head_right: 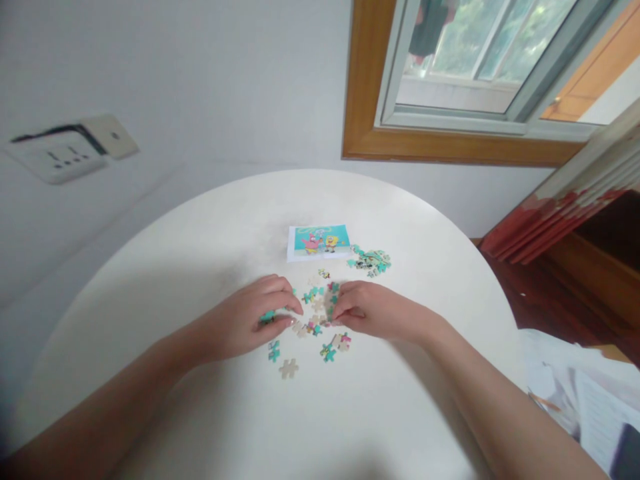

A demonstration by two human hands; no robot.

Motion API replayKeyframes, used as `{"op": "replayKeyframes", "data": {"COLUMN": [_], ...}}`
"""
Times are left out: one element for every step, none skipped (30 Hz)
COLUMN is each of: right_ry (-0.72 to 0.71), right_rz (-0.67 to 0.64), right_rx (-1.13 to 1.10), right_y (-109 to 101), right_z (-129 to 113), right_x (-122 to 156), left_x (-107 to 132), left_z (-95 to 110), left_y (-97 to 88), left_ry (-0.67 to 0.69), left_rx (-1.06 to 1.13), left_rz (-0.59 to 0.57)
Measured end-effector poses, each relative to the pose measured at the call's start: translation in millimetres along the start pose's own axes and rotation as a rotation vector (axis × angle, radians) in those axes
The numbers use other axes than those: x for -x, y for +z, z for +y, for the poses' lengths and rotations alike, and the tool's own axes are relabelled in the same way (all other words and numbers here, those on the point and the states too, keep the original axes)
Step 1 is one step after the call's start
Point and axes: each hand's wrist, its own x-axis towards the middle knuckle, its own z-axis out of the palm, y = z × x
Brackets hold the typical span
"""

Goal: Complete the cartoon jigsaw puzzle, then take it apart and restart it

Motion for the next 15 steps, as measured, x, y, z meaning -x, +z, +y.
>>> {"op": "replayKeyframes", "data": {"right_ry": [0.005,0.007,0.005,-0.003,-0.016,-0.031,-0.045,-0.055,-0.062,-0.068,-0.074,-0.076,-0.076,-0.07,-0.061], "right_rz": [0.006,0.014,0.019,0.022,0.024,0.022,0.019,0.015,0.012,0.009,0.006,0.003,0.009,0.024,0.05], "right_rx": [0.0,0.002,0.006,0.009,0.009,0.005,-0.003,-0.016,-0.032,-0.05,-0.064,-0.071,-0.065,-0.041,-0.002], "right_y": [1,1,2,3,3,4,5,6,7,8,10,12,14,16,18], "right_z": [0,0,0,-1,-2,-3,-4,-5,-6,-7,-8,-9,-10,-10,-11], "right_x": [-1,-1,-1,-2,-2,-2,-2,-2,-2,-3,-4,-5,-7,-8,-10], "left_x": [0,0,0,0,0,0,0,1,1,1,1,1,1,2,2], "left_z": [0,0,0,0,0,0,0,0,0,0,0,-1,-1,-1,-1], "left_y": [-0.2,-0.3,-0.2,-0.1,0.0,0.2,0.4,0.6,0.7,0.8,0.8,0.7,0.5,0.1,-0.4], "left_ry": [0.0,0.001,0.002,0.0,-0.002,-0.004,-0.003,-0.002,0.002,0.005,0.007,0.006,0.006,0.004,0.003], "left_rx": [0.002,0.002,0.002,0.001,0.0,0.0,0.003,0.006,0.009,0.011,0.012,0.012,0.011,0.011,0.011], "left_rz": [-0.003,-0.006,-0.007,-0.007,-0.005,-0.004,-0.003,-0.001,0.003,0.005,0.005,0.005,0.005,0.003,0.0]}}
